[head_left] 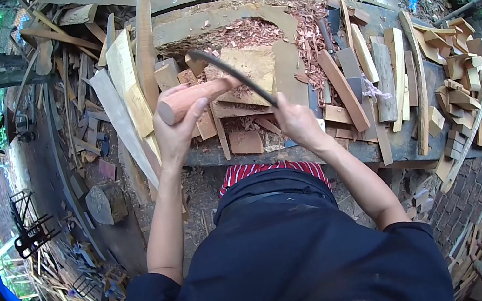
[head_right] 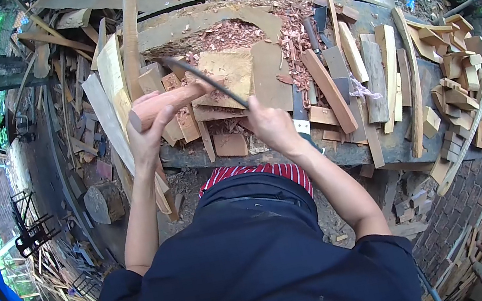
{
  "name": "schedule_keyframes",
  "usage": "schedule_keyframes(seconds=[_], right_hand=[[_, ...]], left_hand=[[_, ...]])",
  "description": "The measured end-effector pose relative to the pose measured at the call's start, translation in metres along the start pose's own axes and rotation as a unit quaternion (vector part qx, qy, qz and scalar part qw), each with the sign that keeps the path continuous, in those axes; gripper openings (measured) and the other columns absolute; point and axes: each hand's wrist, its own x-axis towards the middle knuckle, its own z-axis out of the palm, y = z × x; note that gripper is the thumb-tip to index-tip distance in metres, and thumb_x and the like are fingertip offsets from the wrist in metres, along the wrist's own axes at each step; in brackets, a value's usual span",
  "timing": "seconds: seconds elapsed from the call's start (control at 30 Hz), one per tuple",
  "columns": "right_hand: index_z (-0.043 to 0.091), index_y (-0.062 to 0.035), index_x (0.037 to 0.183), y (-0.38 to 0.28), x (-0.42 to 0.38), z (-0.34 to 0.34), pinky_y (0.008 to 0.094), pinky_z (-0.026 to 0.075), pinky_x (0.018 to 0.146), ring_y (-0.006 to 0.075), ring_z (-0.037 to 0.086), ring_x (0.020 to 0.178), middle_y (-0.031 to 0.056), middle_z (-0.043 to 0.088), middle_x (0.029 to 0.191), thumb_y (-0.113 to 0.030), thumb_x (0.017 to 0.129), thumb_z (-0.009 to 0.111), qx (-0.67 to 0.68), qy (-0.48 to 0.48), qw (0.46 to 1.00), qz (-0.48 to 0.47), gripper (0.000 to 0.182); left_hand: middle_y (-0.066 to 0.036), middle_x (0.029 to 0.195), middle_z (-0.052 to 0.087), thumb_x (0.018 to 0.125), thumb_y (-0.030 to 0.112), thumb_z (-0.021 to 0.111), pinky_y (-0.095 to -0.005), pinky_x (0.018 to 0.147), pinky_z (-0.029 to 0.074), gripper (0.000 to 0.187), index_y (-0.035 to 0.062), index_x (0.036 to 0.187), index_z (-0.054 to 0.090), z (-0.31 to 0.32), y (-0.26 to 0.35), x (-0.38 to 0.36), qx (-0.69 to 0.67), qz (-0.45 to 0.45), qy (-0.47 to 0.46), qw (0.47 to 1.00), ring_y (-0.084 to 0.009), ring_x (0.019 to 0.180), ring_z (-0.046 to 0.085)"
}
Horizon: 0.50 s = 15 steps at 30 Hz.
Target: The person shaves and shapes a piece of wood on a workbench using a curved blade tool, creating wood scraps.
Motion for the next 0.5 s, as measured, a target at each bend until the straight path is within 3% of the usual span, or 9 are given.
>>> schedule_keyframes(seconds=[0.13, 0.2, 0.27, 0.33, 0.43, 0.5], right_hand=[[0.042, -0.0017, 0.106, -0.038, 0.017, -0.019, 0.0527, 0.047, 0.049, 0.0419, 0.061, 0.058, 0.0211, 0.061, 0.065, -0.01, 0.092, 0.048, 0.042, 0.063, 0.994, -0.074, 0.018], [0.042, -0.0018, 0.106, -0.066, 0.02, -0.051, 0.0522, 0.047, 0.049, 0.042, 0.061, 0.058, 0.0203, 0.061, 0.067, -0.01, 0.092, 0.048, 0.037, 0.046, 0.997, -0.057, 0.017], [0.043, -0.0022, 0.107, -0.082, 0.02, -0.072, 0.052, 0.047, 0.049, 0.0419, 0.061, 0.058, 0.0201, 0.061, 0.065, -0.01, 0.092, 0.048, 0.055, 0.111, 0.99, -0.061, 0.018], [0.043, -0.0026, 0.107, -0.072, 0.017, -0.062, 0.0521, 0.046, 0.049, 0.042, 0.061, 0.058, 0.0192, 0.061, 0.064, -0.011, 0.09, 0.052, 0.043, 0.092, 0.994, -0.04, 0.022], [0.042, -0.0044, 0.113, -0.024, 0.015, -0.019, 0.0516, 0.047, 0.051, 0.0399, 0.062, 0.06, 0.0179, 0.062, 0.066, -0.011, 0.086, 0.052, -0.035, -0.016, 0.999, 0.009, 0.029], [0.043, -0.0045, 0.114, -0.026, 0.014, -0.026, 0.0514, 0.047, 0.051, 0.0398, 0.062, 0.061, 0.0182, 0.062, 0.068, -0.011, 0.086, 0.051, -0.018, 0.006, 1.0, -0.014, 0.03]], left_hand=[[-0.009, 0.099, 0.066, 0.08, 0.017, 0.077, -0.0256, 0.079, 0.05, 0.035, -0.0018, 0.104, 0.06, 0.004, 0.016, -0.002, 0.074, 0.0, -0.022, 0.997, -0.0141, 0.091, 0.064], [-0.011, 0.088, 0.069, 0.075, 0.023, 0.08, -0.0293, 0.071, 0.053, 0.034, 0.0019, 0.095, 0.062, 0.01, 0.021, -0.002, 0.145, 0.06, -0.017, 0.987, -0.0176, 0.082, 0.068], [-0.012, 0.085, 0.069, 0.074, 0.024, 0.08, -0.0307, 0.069, 0.053, 0.034, 0.0025, 0.093, 0.063, 0.016, 0.021, -0.004, 0.153, 0.061, -0.013, 0.986, -0.0202, 0.078, 0.068], [-0.012, 0.083, 0.068, 0.072, 0.026, 0.081, -0.0323, 0.068, 0.053, 0.036, 0.0025, 0.092, 0.062, 0.02, 0.023, -0.004, 0.168, 0.08, -0.01, 0.983, -0.0228, 0.077, 0.068], [-0.012, 0.082, 0.067, 0.071, 0.027, 0.081, -0.0334, 0.067, 0.053, 0.036, 0.0038, 0.09, 0.062, 0.021, 0.01, -0.004, 0.151, 0.122, 0.004, 0.981, -0.0244, 0.076, 0.068], [-0.012, 0.081, 0.067, 0.07, 0.027, 0.081, -0.0338, 0.067, 0.053, 0.035, 0.0042, 0.09, 0.062, 0.023, 0.014, -0.001, 0.162, 0.136, 0.002, 0.977, -0.0245, 0.076, 0.068]])
